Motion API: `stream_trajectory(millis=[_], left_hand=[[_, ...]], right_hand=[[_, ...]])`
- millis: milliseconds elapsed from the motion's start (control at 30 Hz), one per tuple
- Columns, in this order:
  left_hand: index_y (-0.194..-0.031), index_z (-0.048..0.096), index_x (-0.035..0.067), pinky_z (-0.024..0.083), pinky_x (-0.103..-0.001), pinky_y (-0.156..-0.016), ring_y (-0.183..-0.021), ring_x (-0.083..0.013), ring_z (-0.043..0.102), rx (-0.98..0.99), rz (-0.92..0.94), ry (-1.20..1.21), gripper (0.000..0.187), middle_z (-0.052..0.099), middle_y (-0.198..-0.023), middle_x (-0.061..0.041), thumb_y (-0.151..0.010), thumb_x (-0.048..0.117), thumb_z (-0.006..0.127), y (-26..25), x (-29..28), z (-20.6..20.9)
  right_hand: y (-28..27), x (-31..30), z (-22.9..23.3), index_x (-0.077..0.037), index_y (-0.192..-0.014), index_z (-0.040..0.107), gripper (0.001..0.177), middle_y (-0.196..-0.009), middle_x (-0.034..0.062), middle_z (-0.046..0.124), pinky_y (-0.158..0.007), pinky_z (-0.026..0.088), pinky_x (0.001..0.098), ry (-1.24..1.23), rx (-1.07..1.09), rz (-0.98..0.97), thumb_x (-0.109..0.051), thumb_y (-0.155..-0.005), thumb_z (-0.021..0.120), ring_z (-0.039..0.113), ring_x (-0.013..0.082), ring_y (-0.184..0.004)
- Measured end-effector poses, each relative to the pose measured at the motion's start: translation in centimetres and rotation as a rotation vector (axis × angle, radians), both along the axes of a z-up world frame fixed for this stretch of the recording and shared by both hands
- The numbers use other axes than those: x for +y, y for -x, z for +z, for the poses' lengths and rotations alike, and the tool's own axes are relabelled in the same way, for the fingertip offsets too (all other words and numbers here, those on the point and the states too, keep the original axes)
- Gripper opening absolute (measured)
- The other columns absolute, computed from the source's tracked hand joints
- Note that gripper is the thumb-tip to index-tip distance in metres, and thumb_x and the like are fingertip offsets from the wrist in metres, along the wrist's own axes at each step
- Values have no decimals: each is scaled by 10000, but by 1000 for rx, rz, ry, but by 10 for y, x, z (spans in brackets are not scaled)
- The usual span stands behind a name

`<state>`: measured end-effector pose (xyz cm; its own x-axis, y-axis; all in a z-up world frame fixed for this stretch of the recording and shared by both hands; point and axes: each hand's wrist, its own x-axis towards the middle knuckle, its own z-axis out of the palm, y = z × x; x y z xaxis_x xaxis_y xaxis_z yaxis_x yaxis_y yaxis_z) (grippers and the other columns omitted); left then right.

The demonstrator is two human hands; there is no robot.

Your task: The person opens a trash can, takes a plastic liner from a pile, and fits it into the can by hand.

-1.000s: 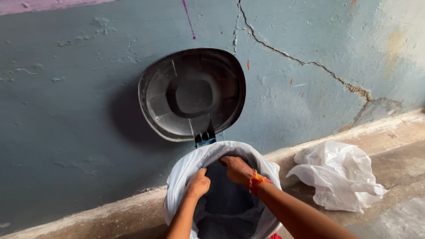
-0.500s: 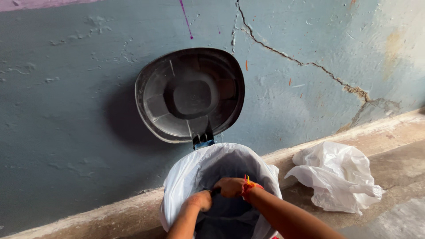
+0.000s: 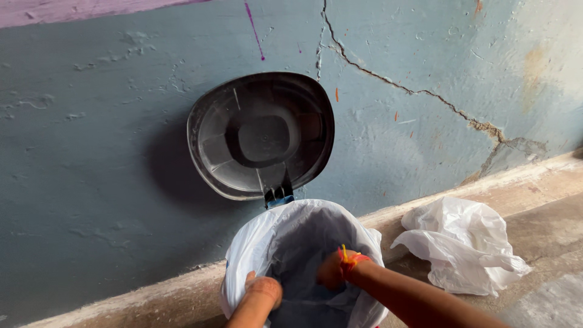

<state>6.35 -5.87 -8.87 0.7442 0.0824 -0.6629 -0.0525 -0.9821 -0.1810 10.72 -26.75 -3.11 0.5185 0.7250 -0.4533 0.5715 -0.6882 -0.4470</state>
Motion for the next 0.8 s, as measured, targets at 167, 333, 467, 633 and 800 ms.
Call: stream_trajectory(millis=[167, 333, 467, 633, 800], left_hand=[[-1381, 624, 232, 163, -551, -1243, -1434, -274, 449, 75, -52, 0, 423, 560, -1469, -65, -961, 281, 594, 9, -14, 16], [-1310, 665, 216, 178, -564, -1237, -1385, -266, 508, -16, -64, 304, 370, 614, -1392, -75, -959, 306, 589, 56, -29, 96], [-1253, 698, 204, 189, -575, -1232, -1346, -259, 555, -66, -17, 465, 339, 658, -1331, -83, -957, 326, 585, 109, -25, 154], [-1268, 691, 241, 137, -590, -1256, -1359, -216, 567, -86, 60, 506, 343, 667, -1341, -51, -974, 368, 569, 132, -9, 164], [-1442, 613, 267, 181, -526, -1214, -1438, -232, 432, -395, -23, 782, 529, 606, -1471, -8, -913, 245, 613, 144, 36, 106]], right_hand=[[44, -17, 47, -94, -1175, 717, 300, -1057, 132, 750, -808, 566, 391, -15, 80, 104, -174, -903, 620, 730, 297, -940], [73, -14, 71, -105, -1197, 714, 306, -1083, 120, 751, -835, 565, 384, -66, 114, 172, -194, -920, 620, 730, 288, -971], [85, -32, 85, -113, -1214, 713, 310, -1104, 111, 753, -856, 565, 378, -67, 144, 159, -210, -934, 621, 729, 280, -995], [111, -49, 124, -124, -1236, 710, 317, -1130, 99, 754, -882, 564, 370, -113, 164, 149, -230, -951, 621, 729, 271, -1026], [142, -60, 162, -135, -1257, 708, 323, -1155, 87, 755, -908, 563, 363, -280, 103, 56, -250, -968, 621, 729, 262, -1057]])
